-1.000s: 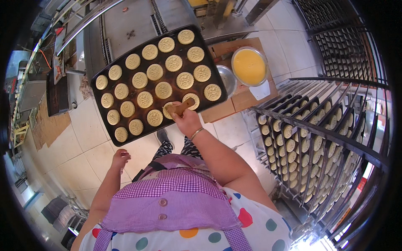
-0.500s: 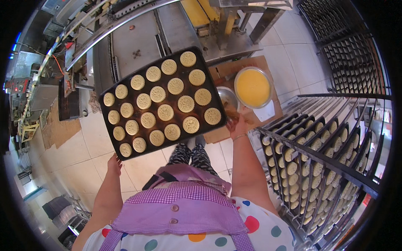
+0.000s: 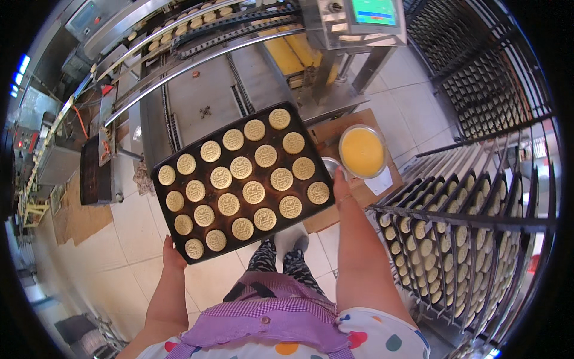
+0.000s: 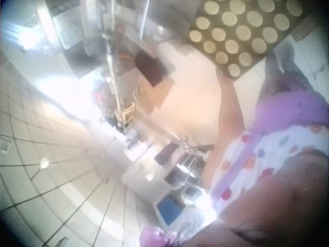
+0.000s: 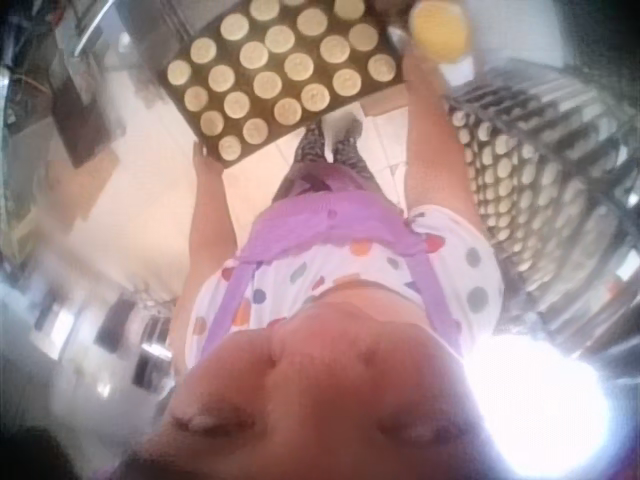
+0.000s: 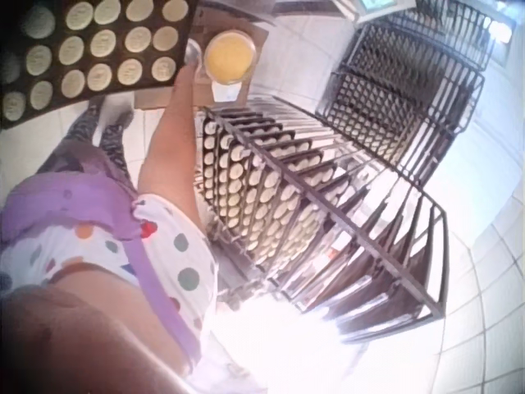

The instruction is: The person applies a liquid glaze to mooncakes on a tray using a brush, places the tray onto a cooling rack, and затем retrieves an empty tray to place it into an oven.

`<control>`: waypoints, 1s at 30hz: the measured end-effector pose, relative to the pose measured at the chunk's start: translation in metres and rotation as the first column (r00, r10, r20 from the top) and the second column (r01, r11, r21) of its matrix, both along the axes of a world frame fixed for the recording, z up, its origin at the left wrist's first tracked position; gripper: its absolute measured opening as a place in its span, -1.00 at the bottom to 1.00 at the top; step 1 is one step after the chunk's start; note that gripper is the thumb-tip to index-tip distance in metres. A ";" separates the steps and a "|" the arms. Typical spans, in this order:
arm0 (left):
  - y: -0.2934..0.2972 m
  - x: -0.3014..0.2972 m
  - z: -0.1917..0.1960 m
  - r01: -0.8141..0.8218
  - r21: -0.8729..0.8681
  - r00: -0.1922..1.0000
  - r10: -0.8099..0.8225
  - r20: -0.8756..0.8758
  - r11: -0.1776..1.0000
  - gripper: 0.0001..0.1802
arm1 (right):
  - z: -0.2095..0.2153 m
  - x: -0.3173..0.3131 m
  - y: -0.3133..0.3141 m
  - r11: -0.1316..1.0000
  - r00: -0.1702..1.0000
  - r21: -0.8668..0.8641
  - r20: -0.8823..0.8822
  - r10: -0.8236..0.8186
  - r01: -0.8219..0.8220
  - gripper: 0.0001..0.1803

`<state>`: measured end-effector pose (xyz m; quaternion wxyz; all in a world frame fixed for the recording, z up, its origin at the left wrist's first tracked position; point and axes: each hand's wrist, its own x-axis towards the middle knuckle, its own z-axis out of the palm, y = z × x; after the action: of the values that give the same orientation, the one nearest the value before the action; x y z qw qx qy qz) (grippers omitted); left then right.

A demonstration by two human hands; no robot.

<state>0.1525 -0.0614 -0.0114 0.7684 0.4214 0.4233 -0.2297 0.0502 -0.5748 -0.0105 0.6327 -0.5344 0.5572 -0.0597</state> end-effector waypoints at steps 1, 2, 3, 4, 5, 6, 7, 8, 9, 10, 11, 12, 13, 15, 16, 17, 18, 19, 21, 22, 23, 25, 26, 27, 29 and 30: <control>-0.006 0.002 -0.004 -0.002 -0.060 1.000 0.001 -0.014 0.998 -0.47 | -0.005 -0.012 -0.005 0.997 0.997 -0.074 -0.074 -0.029 0.023 -0.19; -0.006 0.003 -0.005 0.000 -0.103 1.000 0.000 -0.004 0.995 -0.48 | -0.014 -0.018 -0.006 0.991 0.988 -0.132 -0.147 -0.047 0.027 -0.19; -0.006 0.003 -0.004 0.008 -0.087 1.000 -0.008 -0.003 0.996 -0.48 | -0.023 -0.025 -0.007 0.982 0.973 -0.188 -0.219 -0.071 0.030 -0.19; -0.010 0.000 0.005 0.016 -0.071 1.000 -0.016 -0.004 0.997 -0.48 | -0.052 -0.048 -0.017 0.991 0.945 -0.132 -0.324 -0.033 -0.011 -0.20; 0.009 -0.008 -0.002 0.039 -0.082 0.999 -0.036 0.038 0.996 -0.48 | -0.051 -0.059 -0.002 0.978 0.945 -0.204 -0.325 -0.028 -0.041 -0.20; 0.029 -0.019 -0.012 0.076 -0.102 0.995 -0.068 0.076 0.992 -0.48 | -0.044 -0.075 0.017 0.957 0.944 -0.283 -0.329 -0.040 -0.058 -0.20; 0.041 -0.034 -0.015 0.084 -0.096 0.995 -0.079 0.058 0.992 -0.48 | -0.036 -0.096 0.035 0.931 0.953 -0.363 -0.295 -0.066 -0.048 -0.14; 0.050 -0.049 -0.012 0.099 -0.087 0.995 -0.096 0.040 0.991 -0.48 | -0.032 -0.121 0.050 0.898 0.961 -0.439 -0.261 -0.095 -0.031 -0.07; 0.053 -0.065 -0.008 0.110 -0.109 0.994 -0.110 0.009 0.988 -0.49 | -0.033 -0.153 0.059 0.940 0.944 -0.340 -0.317 -0.090 -0.024 -0.10; 0.058 -0.081 -0.002 0.123 -0.123 0.991 -0.128 -0.029 0.985 -0.49 | -0.036 -0.187 0.066 0.974 0.925 -0.228 -0.371 -0.080 -0.007 -0.12; 0.068 -0.099 0.002 0.148 -0.144 0.988 -0.152 -0.017 0.978 -0.50 | -0.039 -0.216 0.080 0.971 0.929 -0.230 -0.343 -0.141 0.062 -0.13; 0.073 -0.112 0.005 0.178 -0.166 0.983 -0.182 -0.006 0.970 -0.50 | -0.041 -0.245 0.093 0.963 0.926 -0.233 -0.316 -0.208 0.136 -0.15; 0.075 -0.126 0.012 0.210 -0.122 0.977 -0.213 -0.020 0.970 -0.52 | -0.044 -0.281 0.108 0.952 0.914 -0.223 -0.300 -0.273 0.212 -0.16; 0.074 -0.156 0.021 0.326 -0.115 0.945 -0.326 0.027 0.938 -0.51 | -0.064 -0.356 0.134 0.925 0.893 -0.240 -0.278 -0.355 0.293 -0.18; 0.068 -0.168 0.027 0.394 -0.108 0.919 -0.391 0.049 0.913 -0.51 | -0.073 -0.395 0.147 0.907 0.875 -0.246 -0.267 -0.403 0.342 -0.18; 0.061 -0.180 0.028 0.417 -0.098 0.909 -0.417 0.022 0.904 -0.49 | -0.069 -0.425 0.156 0.893 0.855 -0.234 -0.275 -0.440 0.384 -0.19; 0.059 -0.191 0.022 0.505 -0.032 0.863 -0.504 0.040 0.863 -0.47 | -0.063 -0.454 0.167 0.851 0.817 -0.207 -0.244 -0.523 0.483 -0.19; 0.046 -0.207 0.026 0.554 -0.024 0.832 -0.552 0.059 0.832 -0.46 | -0.053 -0.484 0.178 0.805 0.760 -0.186 -0.265 -0.594 0.564 -0.18; 0.003 -0.245 0.030 0.676 -0.021 0.732 -0.669 0.127 0.737 -0.43 | -0.096 -0.576 0.199 0.726 0.655 -0.179 -0.329 -0.681 0.665 -0.17; -0.023 -0.270 0.042 0.716 -0.012 0.692 -0.708 0.139 0.698 -0.42 | -0.070 -0.593 0.204 0.679 0.625 -0.113 -0.303 -0.719 0.726 -0.19; -0.046 -0.287 0.038 0.789 -0.032 0.610 -0.776 0.162 0.614 -0.42 | -0.091 -0.632 0.214 0.614 0.558 -0.116 -0.314 -0.768 0.780 -0.19; -0.083 -0.314 0.012 0.864 -0.039 0.501 -0.850 0.165 0.502 -0.42 | -0.126 -0.692 0.226 0.508 0.449 -0.123 -0.327 -0.832 0.852 -0.19; -0.098 -0.323 -0.001 0.877 -0.039 0.479 -0.867 0.134 0.479 -0.42 | -0.119 -0.706 0.229 0.468 0.402 -0.137 -0.340 -0.850 0.873 -0.18; -0.113 -0.332 -0.011 0.897 -0.035 0.441 -0.890 0.111 0.440 -0.41 | -0.120 -0.723 0.232 0.483 0.378 -0.195 -0.405 -0.832 0.854 -0.18; -0.149 -0.347 -0.042 0.923 0.028 0.381 -0.923 0.063 0.383 -0.41 | -0.151 -0.764 0.239 0.422 0.299 -0.205 -0.447 -0.843 0.883 -0.19; -0.165 -0.351 -0.062 0.926 -0.001 0.377 -0.926 0.016 0.377 -0.42 | -0.155 -0.772 0.235 0.377 0.260 -0.201 -0.440 -0.859 0.904 -0.19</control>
<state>-0.1984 -0.2267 -0.0735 0.5142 0.5836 0.1103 -0.6187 -0.7215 -0.3394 -0.1659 0.3556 -0.0992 0.8971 -0.2427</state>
